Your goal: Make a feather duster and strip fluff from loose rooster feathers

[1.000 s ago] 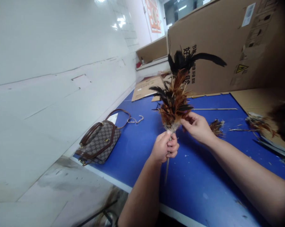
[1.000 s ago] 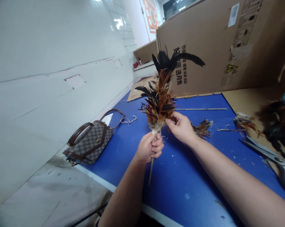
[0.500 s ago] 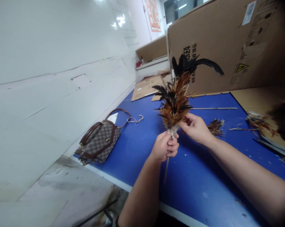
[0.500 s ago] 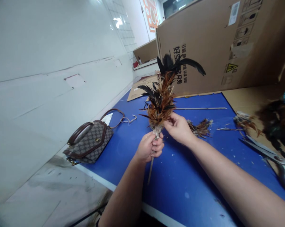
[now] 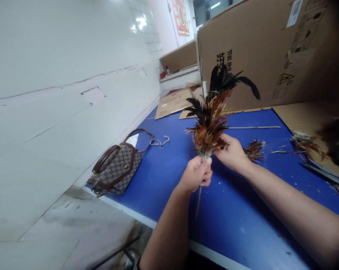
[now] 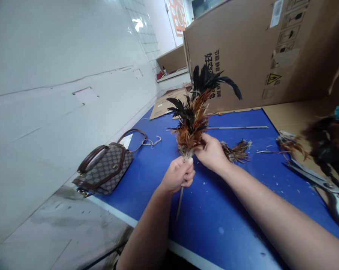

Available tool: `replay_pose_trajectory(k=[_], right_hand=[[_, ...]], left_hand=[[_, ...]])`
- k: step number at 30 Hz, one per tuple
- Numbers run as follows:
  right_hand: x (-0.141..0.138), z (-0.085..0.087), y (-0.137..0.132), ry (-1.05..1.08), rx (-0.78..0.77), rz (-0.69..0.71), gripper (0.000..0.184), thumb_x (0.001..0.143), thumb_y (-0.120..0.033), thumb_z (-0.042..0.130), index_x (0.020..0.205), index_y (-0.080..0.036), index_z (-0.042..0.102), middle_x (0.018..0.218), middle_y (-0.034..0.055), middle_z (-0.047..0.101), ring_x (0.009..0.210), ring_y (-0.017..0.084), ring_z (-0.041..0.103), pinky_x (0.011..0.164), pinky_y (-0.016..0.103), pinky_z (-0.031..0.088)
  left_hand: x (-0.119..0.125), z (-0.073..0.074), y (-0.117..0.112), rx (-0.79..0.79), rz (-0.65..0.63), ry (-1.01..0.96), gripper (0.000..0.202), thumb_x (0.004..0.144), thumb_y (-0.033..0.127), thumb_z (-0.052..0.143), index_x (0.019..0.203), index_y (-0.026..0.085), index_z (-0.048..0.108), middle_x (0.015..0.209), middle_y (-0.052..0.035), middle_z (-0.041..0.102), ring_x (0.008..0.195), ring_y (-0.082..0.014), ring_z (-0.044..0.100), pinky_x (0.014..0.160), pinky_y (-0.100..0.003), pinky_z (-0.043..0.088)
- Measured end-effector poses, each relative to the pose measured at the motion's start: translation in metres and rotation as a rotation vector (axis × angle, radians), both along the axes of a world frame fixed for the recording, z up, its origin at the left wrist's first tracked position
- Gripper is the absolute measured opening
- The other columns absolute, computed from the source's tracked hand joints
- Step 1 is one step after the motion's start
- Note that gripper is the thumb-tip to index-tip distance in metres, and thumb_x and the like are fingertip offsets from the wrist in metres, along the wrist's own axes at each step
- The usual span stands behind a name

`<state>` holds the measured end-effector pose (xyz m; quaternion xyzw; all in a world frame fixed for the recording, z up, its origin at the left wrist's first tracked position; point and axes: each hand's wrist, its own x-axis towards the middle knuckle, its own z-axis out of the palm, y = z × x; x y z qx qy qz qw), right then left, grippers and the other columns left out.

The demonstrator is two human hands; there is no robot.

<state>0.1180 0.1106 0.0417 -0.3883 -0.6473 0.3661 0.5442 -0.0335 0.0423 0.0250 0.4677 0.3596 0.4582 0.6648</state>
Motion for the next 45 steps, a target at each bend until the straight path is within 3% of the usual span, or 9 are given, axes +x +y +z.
replay_pose_trajectory(k=[5,11,16,25,33,42,45], right_hand=[[0.001,0.002,0.000,-0.071,0.002,-0.041,0.014,0.079,-0.031,0.066,0.085,-0.019,0.064,0.074,0.0011,0.062,0.066,0.015,0.050,0.063,0.027,0.044],[0.008,0.012,-0.001,-0.117,-0.012,-0.090,0.017,0.078,-0.033,0.065,0.075,-0.020,0.053,0.064,-0.0039,0.047,0.058,0.011,0.039,0.055,0.026,0.035],[0.012,0.015,0.001,-0.172,0.013,-0.030,0.017,0.077,-0.033,0.065,0.075,-0.021,0.054,0.063,-0.0034,0.049,0.058,0.012,0.041,0.055,0.026,0.036],[0.009,0.011,-0.004,-0.308,0.139,-0.130,0.014,0.081,-0.030,0.063,0.074,-0.022,0.054,0.060,-0.0032,0.053,0.054,0.013,0.044,0.055,0.027,0.035],[0.007,0.009,-0.005,-0.322,0.094,-0.136,0.010,0.081,-0.030,0.063,0.078,-0.021,0.059,0.057,-0.0025,0.057,0.051,0.014,0.048,0.053,0.027,0.037],[-0.001,0.003,-0.010,-0.336,0.089,-0.097,0.009,0.082,-0.029,0.061,0.077,-0.023,0.055,0.057,-0.0031,0.055,0.051,0.014,0.048,0.053,0.027,0.036],[-0.003,0.001,-0.012,-0.313,0.091,-0.079,0.009,0.081,-0.028,0.061,0.078,-0.023,0.055,0.060,-0.0031,0.054,0.054,0.014,0.048,0.055,0.027,0.038]], left_hand=[[0.001,0.001,0.000,-0.035,-0.002,-0.037,0.043,0.092,0.060,0.065,0.089,0.022,0.044,0.066,0.0094,0.034,0.045,-0.0037,0.027,0.036,-0.014,0.025],[-0.002,0.000,0.001,-0.085,-0.002,-0.111,0.046,0.091,0.065,0.063,0.095,0.021,0.048,0.064,0.0102,0.031,0.044,-0.0036,0.024,0.035,-0.013,0.024],[-0.002,0.003,0.002,-0.095,0.006,-0.125,0.046,0.091,0.064,0.065,0.092,0.021,0.047,0.062,0.0106,0.030,0.042,-0.0033,0.023,0.034,-0.012,0.022],[-0.001,0.002,0.002,-0.089,0.010,-0.080,0.051,0.089,0.068,0.064,0.096,0.018,0.053,0.061,0.0111,0.030,0.041,-0.0030,0.022,0.034,-0.013,0.022],[0.000,-0.005,0.004,-0.073,0.012,-0.033,0.058,0.087,0.072,0.062,0.074,0.022,0.036,0.059,0.0104,0.029,0.042,-0.0030,0.023,0.034,-0.013,0.020],[-0.001,-0.010,0.006,-0.099,0.031,-0.077,0.052,0.087,0.069,0.065,0.094,0.021,0.047,0.061,0.0117,0.033,0.041,-0.0030,0.023,0.034,-0.012,0.021],[0.000,-0.009,0.006,-0.116,0.040,-0.068,0.050,0.088,0.067,0.066,0.091,0.022,0.044,0.061,0.0116,0.034,0.040,-0.0027,0.024,0.034,-0.012,0.021]])
